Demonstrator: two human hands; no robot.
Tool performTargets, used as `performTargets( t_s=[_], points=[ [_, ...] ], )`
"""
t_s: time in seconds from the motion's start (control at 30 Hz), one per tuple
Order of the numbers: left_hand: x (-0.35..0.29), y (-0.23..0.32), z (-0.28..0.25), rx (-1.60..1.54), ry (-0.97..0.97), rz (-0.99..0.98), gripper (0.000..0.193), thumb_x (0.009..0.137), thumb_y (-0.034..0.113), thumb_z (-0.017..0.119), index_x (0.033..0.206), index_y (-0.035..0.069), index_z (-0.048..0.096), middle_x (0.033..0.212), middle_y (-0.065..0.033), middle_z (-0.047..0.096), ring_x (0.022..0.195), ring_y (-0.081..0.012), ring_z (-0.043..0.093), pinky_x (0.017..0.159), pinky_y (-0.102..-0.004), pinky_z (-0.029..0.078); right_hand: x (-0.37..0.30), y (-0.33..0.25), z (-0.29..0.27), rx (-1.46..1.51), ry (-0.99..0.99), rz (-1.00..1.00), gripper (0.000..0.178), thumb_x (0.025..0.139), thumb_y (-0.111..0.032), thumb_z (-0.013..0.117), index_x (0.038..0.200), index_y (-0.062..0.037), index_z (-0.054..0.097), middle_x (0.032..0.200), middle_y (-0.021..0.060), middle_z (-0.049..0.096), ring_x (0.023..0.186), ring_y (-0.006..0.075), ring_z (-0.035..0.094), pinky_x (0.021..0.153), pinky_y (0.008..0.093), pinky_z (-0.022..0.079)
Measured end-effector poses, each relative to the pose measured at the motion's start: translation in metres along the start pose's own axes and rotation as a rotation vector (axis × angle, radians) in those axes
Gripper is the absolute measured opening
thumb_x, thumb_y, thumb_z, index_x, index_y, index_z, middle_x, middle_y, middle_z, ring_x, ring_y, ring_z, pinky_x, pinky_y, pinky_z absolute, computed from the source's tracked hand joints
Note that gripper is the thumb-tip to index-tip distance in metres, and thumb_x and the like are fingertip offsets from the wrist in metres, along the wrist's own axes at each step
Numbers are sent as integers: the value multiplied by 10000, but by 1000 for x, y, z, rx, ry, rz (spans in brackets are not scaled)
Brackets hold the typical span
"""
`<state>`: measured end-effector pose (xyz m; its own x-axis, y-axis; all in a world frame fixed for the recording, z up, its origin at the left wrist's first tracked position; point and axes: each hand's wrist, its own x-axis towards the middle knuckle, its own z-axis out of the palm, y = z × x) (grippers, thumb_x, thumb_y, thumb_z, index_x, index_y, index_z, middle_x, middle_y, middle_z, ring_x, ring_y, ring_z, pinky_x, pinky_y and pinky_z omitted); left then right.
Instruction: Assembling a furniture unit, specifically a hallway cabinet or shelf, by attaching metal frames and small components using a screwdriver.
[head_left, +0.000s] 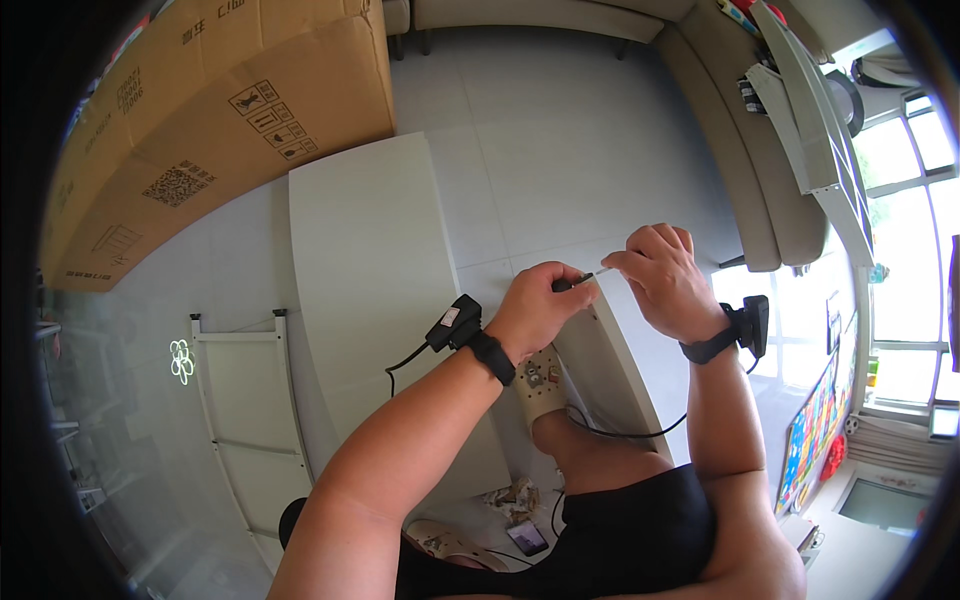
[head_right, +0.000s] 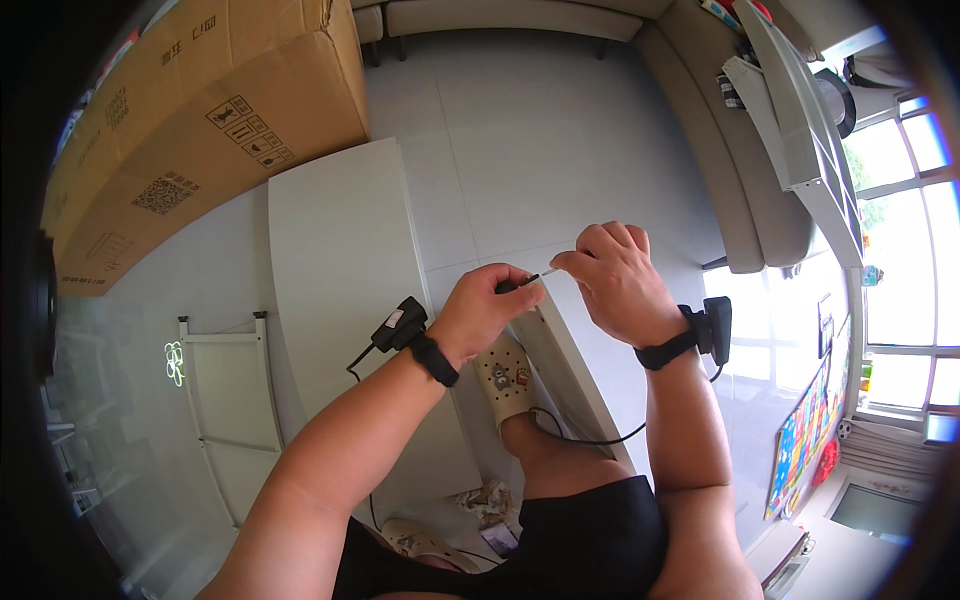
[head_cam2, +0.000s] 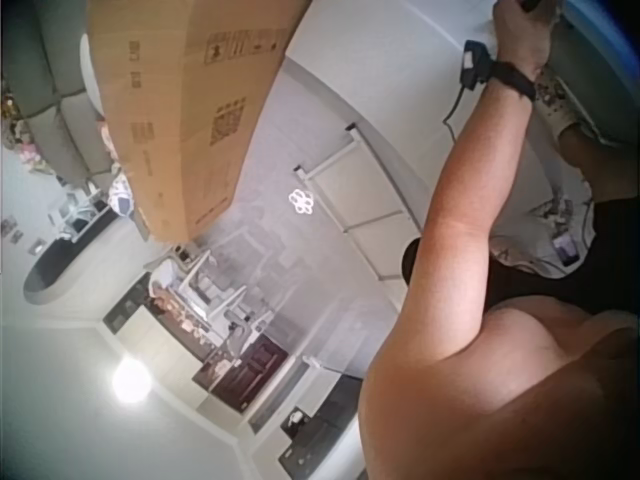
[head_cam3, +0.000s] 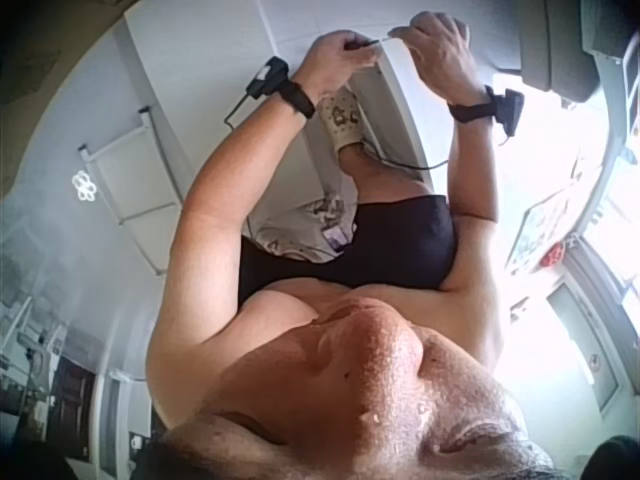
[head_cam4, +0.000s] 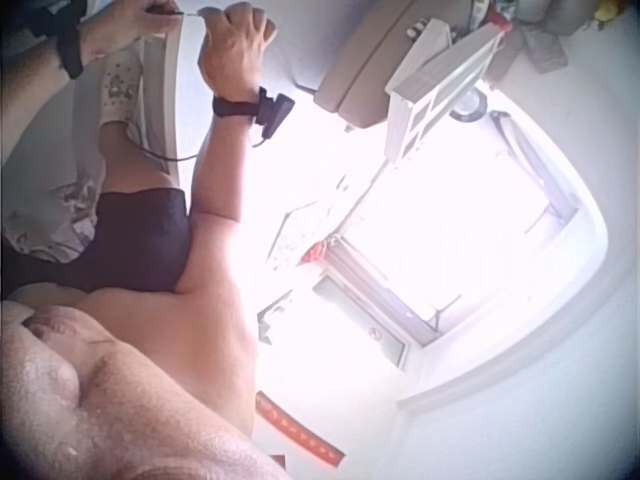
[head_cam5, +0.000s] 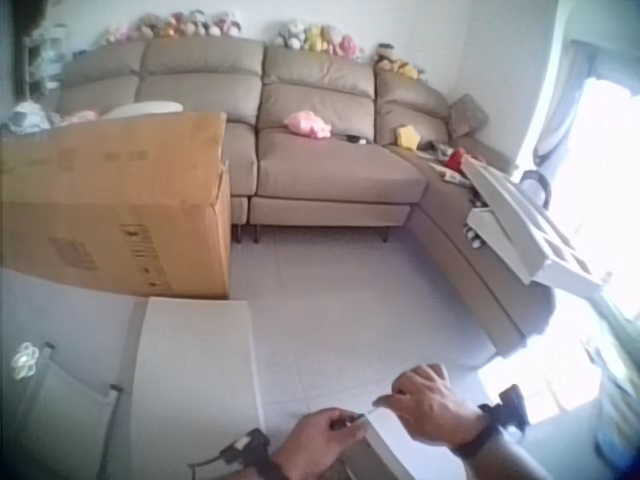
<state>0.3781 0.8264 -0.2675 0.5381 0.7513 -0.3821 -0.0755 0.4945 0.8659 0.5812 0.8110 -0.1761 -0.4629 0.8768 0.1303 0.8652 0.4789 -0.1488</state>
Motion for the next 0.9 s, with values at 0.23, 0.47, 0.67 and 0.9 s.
performTargets(
  t_s=[0.23, 0.47, 0.67, 0.9],
  points=[
    [0, 2, 2, 32, -1, 17, 265, 935, 202, 759, 1065, -20, 693, 962, -27, 687, 898, -104, 625, 831, -266, 506, -1, 1, 1, -19, -4, -4, 232, 839, -4, 709, 1017, -147, 753, 942, 24, 569, 1003, 222, 573, 1009, 406, 398],
    [2, -2, 1, 20, 9, 22, 254, 933, 195, 758, 1051, -21, 694, 950, -26, 685, 893, -104, 623, 826, -267, 504, -1, 2, 4, 5, 2, -10, 234, 835, 5, 709, 1012, -141, 755, 942, 25, 572, 1009, 219, 569, 1010, 400, 398],
    [0, 3, 1, 18, -4, 12, 247, 931, 186, 757, 1050, -20, 691, 945, -22, 681, 887, -103, 620, 823, -266, 505, 7, 6, 1, 19, -29, -70, 196, 835, -34, 735, 987, -157, 749, 925, 10, 570, 984, 206, 559, 985, 388, 397],
    [1, 3, 0, -17, -23, 9, 259, 929, 194, 766, 1059, -17, 692, 948, -22, 682, 877, -104, 615, 823, -269, 503, 13, 8, 1, 52, -49, -94, 133, 838, -61, 748, 931, -156, 735, 896, -5, 573, 963, 206, 558, 966, 381, 392]
  ],
)
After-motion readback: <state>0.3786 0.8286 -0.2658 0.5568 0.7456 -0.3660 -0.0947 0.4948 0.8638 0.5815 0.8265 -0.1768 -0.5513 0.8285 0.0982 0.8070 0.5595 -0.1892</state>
